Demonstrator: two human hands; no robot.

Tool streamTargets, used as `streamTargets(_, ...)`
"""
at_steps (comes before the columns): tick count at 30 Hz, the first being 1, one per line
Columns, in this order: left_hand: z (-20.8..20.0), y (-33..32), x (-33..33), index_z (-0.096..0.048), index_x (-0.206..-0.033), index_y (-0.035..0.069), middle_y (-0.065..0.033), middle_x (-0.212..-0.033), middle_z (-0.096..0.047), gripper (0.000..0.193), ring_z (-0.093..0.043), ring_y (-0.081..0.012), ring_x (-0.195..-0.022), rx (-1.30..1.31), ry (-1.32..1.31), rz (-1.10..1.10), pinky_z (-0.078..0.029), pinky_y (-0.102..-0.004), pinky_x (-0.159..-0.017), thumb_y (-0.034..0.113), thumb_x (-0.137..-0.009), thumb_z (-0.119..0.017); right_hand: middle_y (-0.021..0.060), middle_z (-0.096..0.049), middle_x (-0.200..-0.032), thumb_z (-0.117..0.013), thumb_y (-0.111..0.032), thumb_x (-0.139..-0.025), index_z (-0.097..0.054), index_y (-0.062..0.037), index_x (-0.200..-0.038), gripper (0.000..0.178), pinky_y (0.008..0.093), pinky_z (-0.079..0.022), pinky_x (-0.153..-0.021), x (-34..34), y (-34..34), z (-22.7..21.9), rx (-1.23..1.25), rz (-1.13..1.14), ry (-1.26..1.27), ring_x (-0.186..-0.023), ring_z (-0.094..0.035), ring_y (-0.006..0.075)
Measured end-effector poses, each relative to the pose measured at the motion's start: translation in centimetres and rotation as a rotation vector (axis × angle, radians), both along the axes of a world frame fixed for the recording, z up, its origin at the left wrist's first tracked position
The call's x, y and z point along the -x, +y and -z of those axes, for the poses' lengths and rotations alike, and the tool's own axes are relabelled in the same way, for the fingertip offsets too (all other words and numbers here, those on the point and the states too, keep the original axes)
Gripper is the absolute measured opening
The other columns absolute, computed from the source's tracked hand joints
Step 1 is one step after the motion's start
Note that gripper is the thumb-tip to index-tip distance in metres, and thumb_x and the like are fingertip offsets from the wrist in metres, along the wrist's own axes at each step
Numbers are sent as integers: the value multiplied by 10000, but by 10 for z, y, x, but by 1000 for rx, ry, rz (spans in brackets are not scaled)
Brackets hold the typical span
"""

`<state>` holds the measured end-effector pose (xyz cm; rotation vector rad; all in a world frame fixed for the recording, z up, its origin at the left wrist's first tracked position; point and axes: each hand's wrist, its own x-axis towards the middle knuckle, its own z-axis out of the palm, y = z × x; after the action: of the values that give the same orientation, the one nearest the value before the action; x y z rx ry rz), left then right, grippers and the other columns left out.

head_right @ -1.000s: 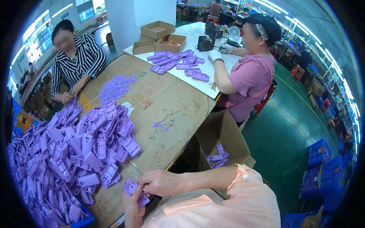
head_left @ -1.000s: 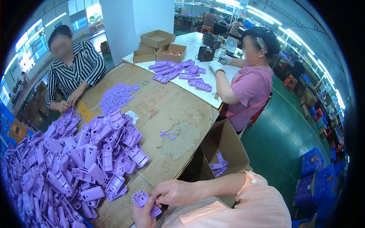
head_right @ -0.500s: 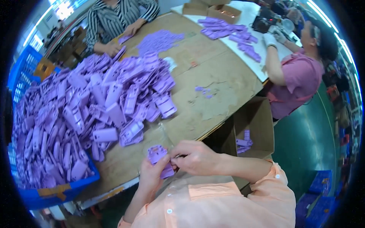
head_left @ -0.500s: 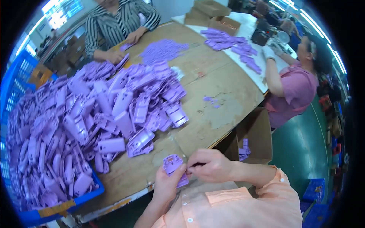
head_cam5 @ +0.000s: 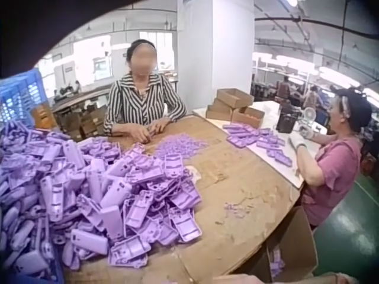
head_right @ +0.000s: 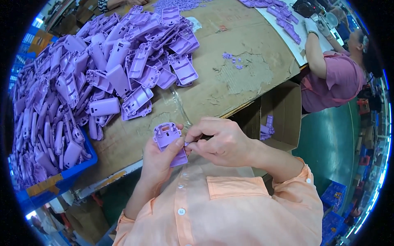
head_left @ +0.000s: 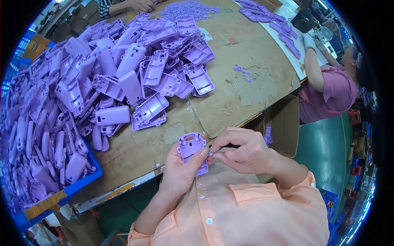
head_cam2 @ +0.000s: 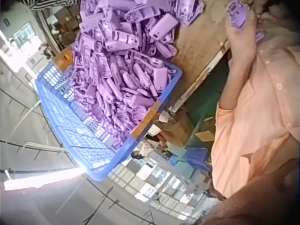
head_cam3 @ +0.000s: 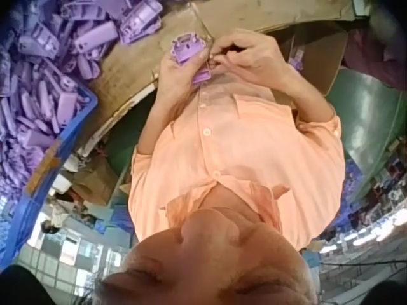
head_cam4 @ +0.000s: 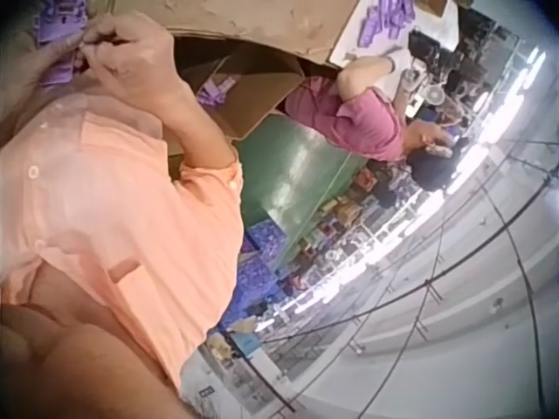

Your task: The person assembles plastic casings by inserting small plastic components into each casing by hand.

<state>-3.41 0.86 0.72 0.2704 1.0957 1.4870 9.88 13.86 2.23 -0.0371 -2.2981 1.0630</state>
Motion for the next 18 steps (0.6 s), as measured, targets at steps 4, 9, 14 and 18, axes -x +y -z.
streamTargets(4, 4, -4, -1, -470, -1192, 21, -72, -970, -607, 322, -612, -142, -839, -44, -37, 62, -510, -277, -757, 56, -885, -558, 123, -615, -821, -685, 49, -694, -447, -13, -532, 294, 300, -505, -558, -3, -1, -1, -17, 0, -46, -696, -625, 233)
streamTargets(9, 6, -2, -5, -393, -1264, 13, -102, -1099, -559, 369, -582, -177, -960, -101, -151, 80, -485, -326, -830, 62, -903, -451, 109, -597, -804, -677, 60, -683, -440, -18, -546, 284, 299, -496, -530, -2, -5, -1, -82, 84, -4, -678, -614, 227)
streamTargets(14, 7, -3, -7, -381, -1285, 14, -104, -1148, -538, 384, -527, -178, -1074, -104, -306, 64, -424, -334, -911, 180, -939, -369, 112, -575, -783, -693, 67, -648, -500, -6, -601, 211, 301, -471, -492, 4, -11, 8, -208, 148, 18, -634, -583, 218)
streamTargets(18, 6, -4, -9, -383, -1290, 10, -101, -1195, -511, 407, -501, -164, -1104, -154, -335, 87, -388, -319, -944, 249, -970, -304, 117, -571, -776, -697, 72, -615, -556, 36, -659, 152, 305, -464, -485, 6, -14, 11, -268, 187, 4, -626, -574, 231)
